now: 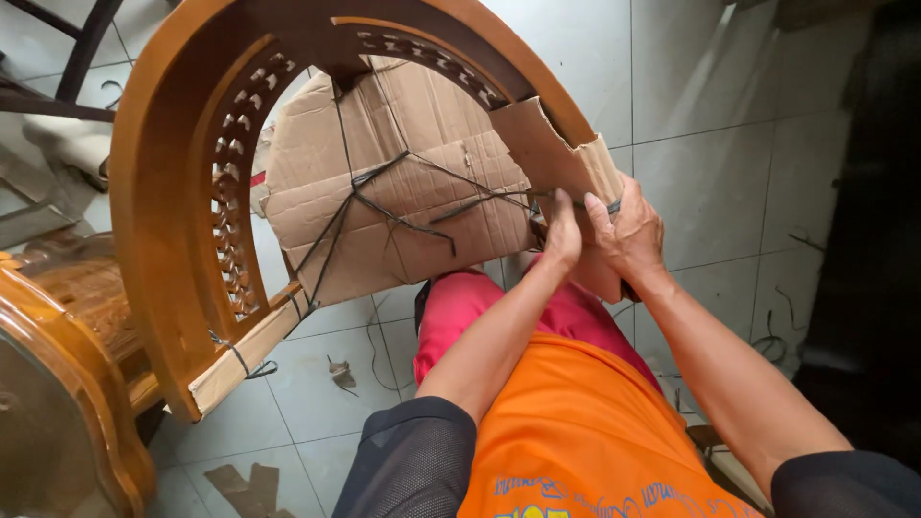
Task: Wrapping a wooden chair frame with cardboard and securing it with plastic straps for shipping
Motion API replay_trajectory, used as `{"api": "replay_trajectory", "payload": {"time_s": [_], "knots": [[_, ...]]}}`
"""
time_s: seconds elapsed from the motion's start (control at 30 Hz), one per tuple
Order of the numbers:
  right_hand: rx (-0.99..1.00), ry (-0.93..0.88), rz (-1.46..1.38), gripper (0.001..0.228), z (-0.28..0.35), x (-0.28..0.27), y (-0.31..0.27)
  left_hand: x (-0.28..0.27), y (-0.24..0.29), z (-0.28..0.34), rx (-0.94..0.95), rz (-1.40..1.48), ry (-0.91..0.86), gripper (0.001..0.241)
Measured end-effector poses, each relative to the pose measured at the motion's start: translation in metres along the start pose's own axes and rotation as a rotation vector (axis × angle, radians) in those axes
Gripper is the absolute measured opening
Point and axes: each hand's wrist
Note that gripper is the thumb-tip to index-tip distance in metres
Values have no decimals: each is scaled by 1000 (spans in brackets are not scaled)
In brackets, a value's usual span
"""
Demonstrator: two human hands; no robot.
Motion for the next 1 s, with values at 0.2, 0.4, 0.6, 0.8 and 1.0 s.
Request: {"api": "replay_trajectory", "payload": {"time_s": [0.2,0.4,0.6,0.8,1.0], "knots": [[82,-67,-41,52,2,-12,-14,9,-13,-43,-370,112,316,97],[130,-146,-104,52,-2,-21,-17,17,-36,-100,-509,58,390,97],[149,-310,-267,56,-14,-30,-12,49,-42,-134,-477,-9,442,88],[166,-490,-446,62,-26,-37,-2,67,-59,-152,-457,-96,484,79],[289,-650,-688,59,-49,-21,21,66,-64,-145,-429,-168,536,70]]}}
Point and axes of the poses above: each hand's wrist, its own z-axis away from the middle knuckle, its own x-axis out of the palm, y = z × x, and after that the axes turned 12 degrees about x, right-handed
